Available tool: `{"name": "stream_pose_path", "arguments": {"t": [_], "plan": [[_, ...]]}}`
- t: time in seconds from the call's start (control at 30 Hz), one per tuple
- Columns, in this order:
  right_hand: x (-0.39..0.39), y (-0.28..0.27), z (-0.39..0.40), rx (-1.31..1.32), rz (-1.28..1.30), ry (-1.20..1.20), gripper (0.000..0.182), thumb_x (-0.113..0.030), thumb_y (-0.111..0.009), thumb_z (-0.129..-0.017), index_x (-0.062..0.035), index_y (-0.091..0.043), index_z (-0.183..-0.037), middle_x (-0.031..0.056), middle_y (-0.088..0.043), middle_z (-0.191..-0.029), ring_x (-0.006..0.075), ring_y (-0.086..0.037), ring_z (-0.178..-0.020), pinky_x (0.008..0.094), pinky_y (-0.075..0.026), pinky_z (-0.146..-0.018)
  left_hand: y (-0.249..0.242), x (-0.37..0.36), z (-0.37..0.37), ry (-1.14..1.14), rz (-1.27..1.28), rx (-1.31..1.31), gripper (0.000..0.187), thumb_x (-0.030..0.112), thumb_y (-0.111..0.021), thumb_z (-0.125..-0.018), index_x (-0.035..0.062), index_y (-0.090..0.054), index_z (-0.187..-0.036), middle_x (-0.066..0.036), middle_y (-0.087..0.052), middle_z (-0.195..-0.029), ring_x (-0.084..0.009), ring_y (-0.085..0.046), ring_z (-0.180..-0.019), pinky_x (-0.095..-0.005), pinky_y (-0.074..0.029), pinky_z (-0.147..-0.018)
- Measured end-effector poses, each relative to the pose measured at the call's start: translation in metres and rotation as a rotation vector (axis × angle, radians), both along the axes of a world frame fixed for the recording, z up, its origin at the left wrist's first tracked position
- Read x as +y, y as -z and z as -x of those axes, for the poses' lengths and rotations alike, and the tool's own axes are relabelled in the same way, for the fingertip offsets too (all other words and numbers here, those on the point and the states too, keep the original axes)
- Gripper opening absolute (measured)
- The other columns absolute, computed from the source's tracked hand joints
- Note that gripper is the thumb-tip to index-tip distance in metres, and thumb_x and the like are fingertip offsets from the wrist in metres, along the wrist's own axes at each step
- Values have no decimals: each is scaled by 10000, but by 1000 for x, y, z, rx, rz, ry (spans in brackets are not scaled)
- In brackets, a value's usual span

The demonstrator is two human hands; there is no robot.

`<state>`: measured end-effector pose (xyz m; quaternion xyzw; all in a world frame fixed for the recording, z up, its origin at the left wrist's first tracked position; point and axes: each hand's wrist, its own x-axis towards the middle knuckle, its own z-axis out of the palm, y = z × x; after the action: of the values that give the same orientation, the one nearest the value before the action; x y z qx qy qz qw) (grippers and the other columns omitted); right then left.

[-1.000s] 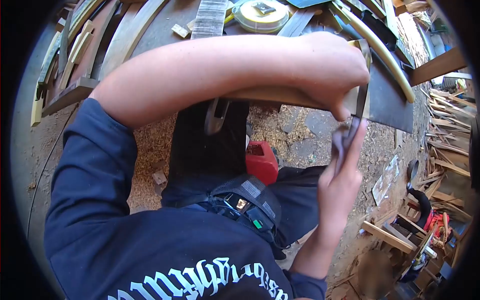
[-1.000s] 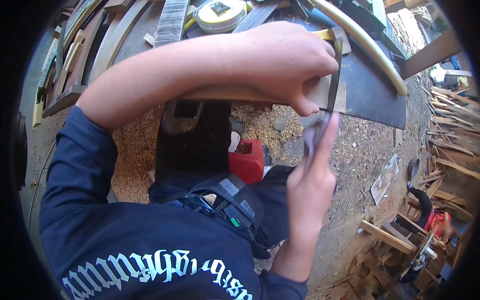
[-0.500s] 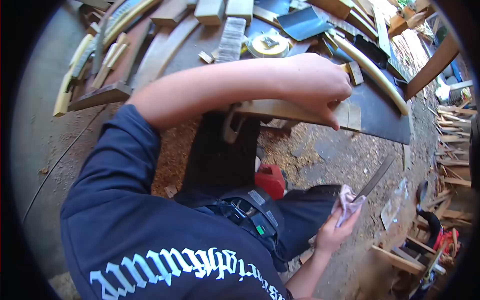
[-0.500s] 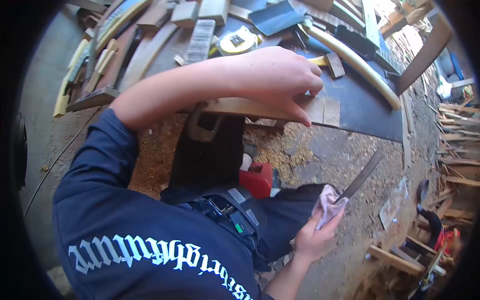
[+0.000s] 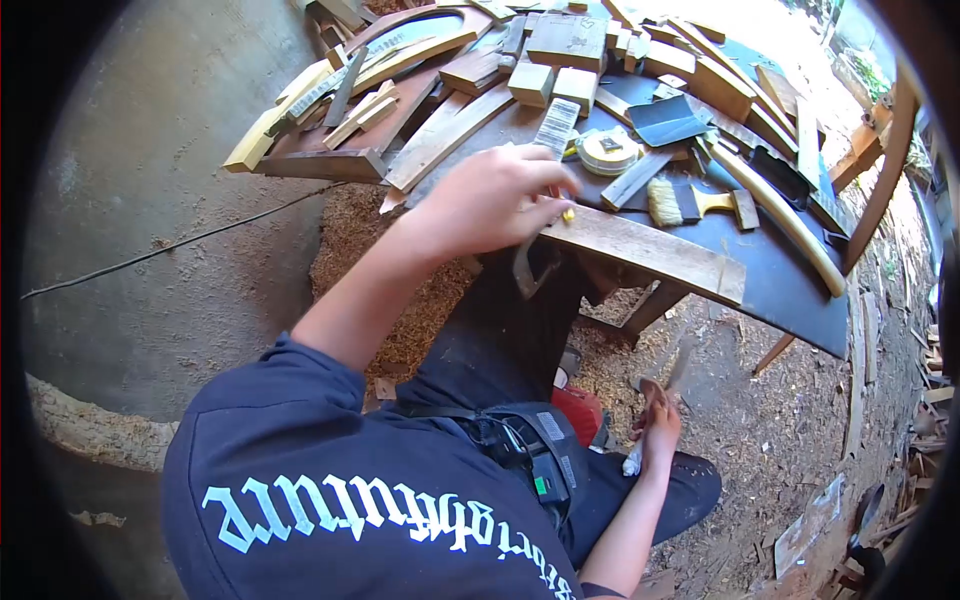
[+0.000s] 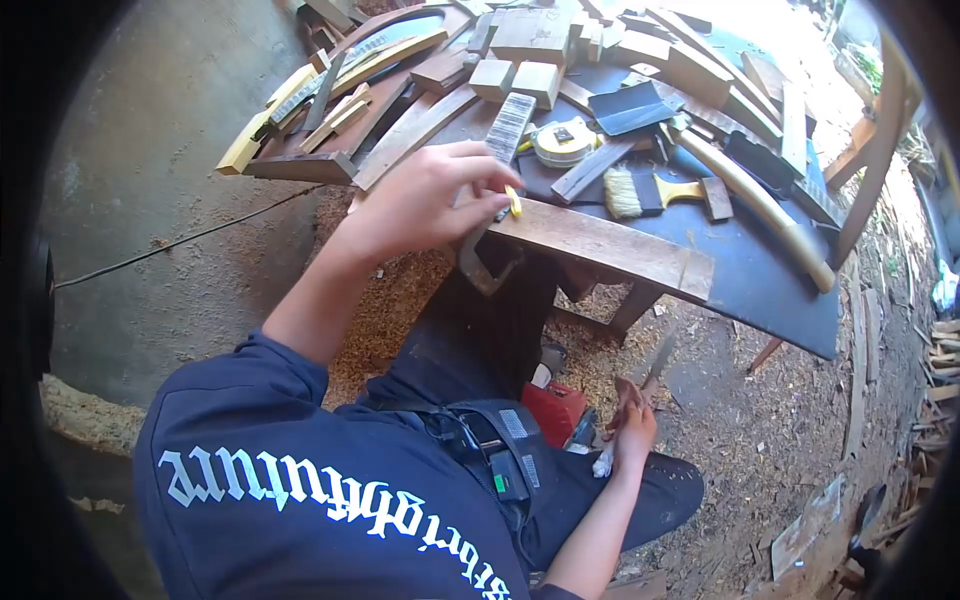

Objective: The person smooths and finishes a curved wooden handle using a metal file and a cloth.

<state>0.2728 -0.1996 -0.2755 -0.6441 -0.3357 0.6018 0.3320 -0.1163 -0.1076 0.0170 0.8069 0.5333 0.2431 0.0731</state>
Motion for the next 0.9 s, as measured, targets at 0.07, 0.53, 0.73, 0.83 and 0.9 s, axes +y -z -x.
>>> {"name": "stream_pose_path", "arguments": {"t": [0.07,0.53,0.73,0.83,0.9], "plan": [[6,8,2,-46,1,1,373,-189,-503,-1055,-87,-682,-1365,15,-603,-768,124,-593,-615,281,-485,-487,-1,22,-35,162,-89,-13,232,229,-747,-953,58,-769,-1107,-124,-730,-1060,-305,-714,-987,-402,-572,-843],[-9,38,1,-471,-350,-109,358,-287,-564,-1030,-65,-761,-1231,162,-777,-1027,274,-737,-939,396,-570,-858,18,127,-171,-49,-30,576,282,109,-703,-838,137,-777,-1108,-118,-778,-1021,-293,-762,-977,-450,-619,-802],[-6,34,11,-513,-311,-57,325,-353,-629,-971,-114,-791,-1119,214,-759,-1066,404,-732,-990,496,-575,-870,4,137,-183,-37,38,427,340,317,-724,-833,-22,-722,-872,-243,-737,-899,-388,-731,-860,-484,-571,-779],[-6,14,10,-449,-201,-97,315,-369,-643,-957,-155,-800,-1126,213,-759,-1087,397,-732,-1014,493,-570,-880,12,162,-186,20,189,308,396,353,-734,-822,-38,-698,-769,-205,-698,-721,-332,-710,-690,-459,-556,-689],[-4,14,9,-464,-190,-123,307,-372,-649,-953,-166,-803,-1120,213,-760,-1082,396,-732,-1015,496,-567,-880,14,173,-189,63,221,222,421,358,-736,-818,-47,-676,-718,-154,-640,-627,-257,-661,-609,-421,-531,-625]]}}
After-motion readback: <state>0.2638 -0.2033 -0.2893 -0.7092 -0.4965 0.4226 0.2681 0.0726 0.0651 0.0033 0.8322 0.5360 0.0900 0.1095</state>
